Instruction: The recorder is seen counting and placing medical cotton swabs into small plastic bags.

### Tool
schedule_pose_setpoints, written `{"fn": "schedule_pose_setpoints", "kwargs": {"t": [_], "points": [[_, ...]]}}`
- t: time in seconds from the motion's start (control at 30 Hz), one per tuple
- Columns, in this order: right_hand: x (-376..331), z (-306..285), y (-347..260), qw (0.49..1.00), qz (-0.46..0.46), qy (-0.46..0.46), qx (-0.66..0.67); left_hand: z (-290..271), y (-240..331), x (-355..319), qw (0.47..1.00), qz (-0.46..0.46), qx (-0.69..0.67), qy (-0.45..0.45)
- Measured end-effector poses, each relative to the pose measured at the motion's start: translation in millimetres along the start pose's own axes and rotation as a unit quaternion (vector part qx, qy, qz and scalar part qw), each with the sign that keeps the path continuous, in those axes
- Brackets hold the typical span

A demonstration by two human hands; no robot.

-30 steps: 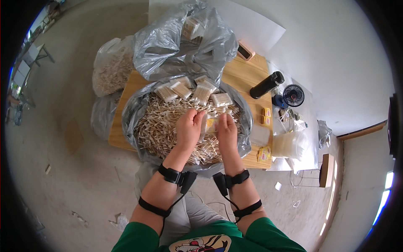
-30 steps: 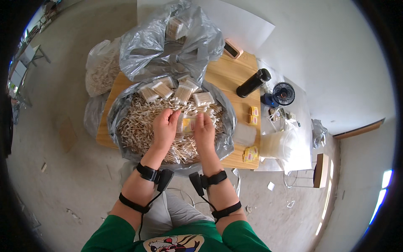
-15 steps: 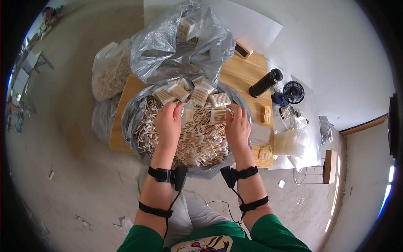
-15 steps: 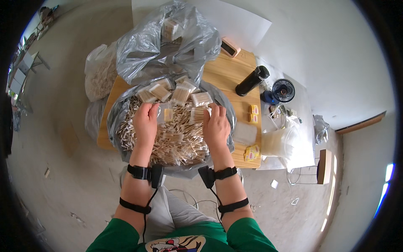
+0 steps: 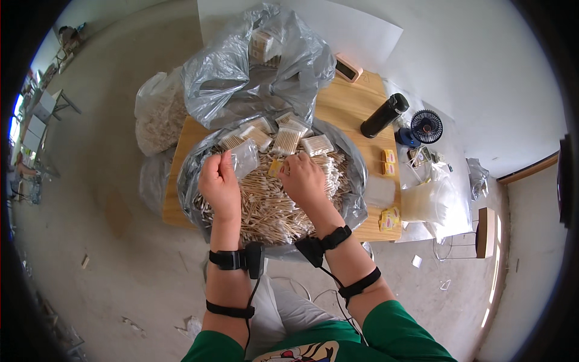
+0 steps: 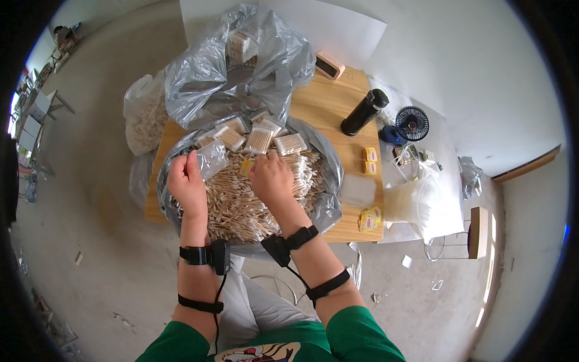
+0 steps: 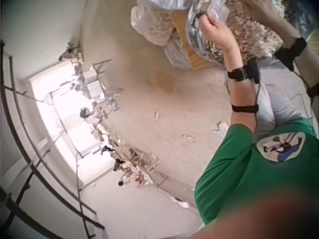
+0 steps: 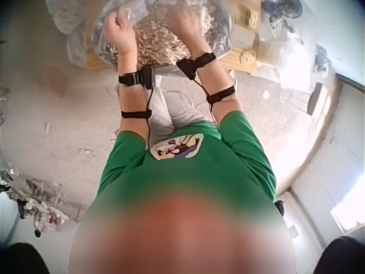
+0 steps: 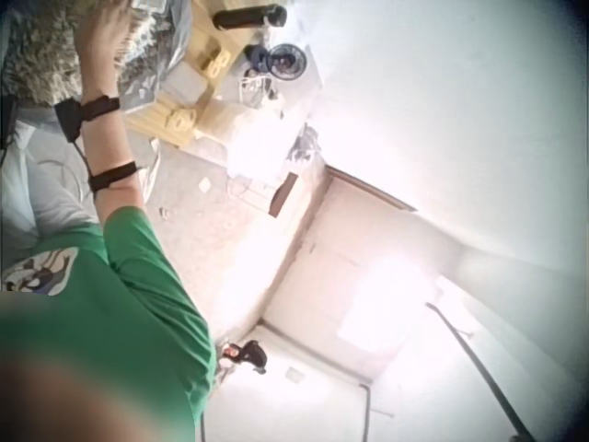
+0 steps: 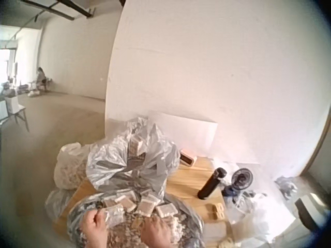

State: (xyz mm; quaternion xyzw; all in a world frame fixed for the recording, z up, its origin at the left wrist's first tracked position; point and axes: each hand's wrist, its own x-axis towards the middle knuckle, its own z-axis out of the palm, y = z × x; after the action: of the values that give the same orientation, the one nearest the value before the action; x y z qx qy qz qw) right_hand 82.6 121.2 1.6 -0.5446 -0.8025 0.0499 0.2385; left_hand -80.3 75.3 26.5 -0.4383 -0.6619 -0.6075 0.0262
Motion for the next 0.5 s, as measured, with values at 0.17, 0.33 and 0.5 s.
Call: {"fn": "schedule_pose_setpoints", "kwargs": {"t": [0.17, 0.33, 0.5], "points": [[-1, -13, 1, 0.983, 0.037, -0.083, 0.159, 8, -4, -4, 1.000, -0.005, -0.026, 0.000], [-42, -53, 26, 0.813, 0.165, -0.053, 0.556, 6, -2, -5, 0.994, -0.077, -0.066, -0.050], [-123, -99, 154, 0.852, 0.326, 0.067, 0.405, 19, -4, -17, 0.968, -0.156, -0.151, -0.125]]}}
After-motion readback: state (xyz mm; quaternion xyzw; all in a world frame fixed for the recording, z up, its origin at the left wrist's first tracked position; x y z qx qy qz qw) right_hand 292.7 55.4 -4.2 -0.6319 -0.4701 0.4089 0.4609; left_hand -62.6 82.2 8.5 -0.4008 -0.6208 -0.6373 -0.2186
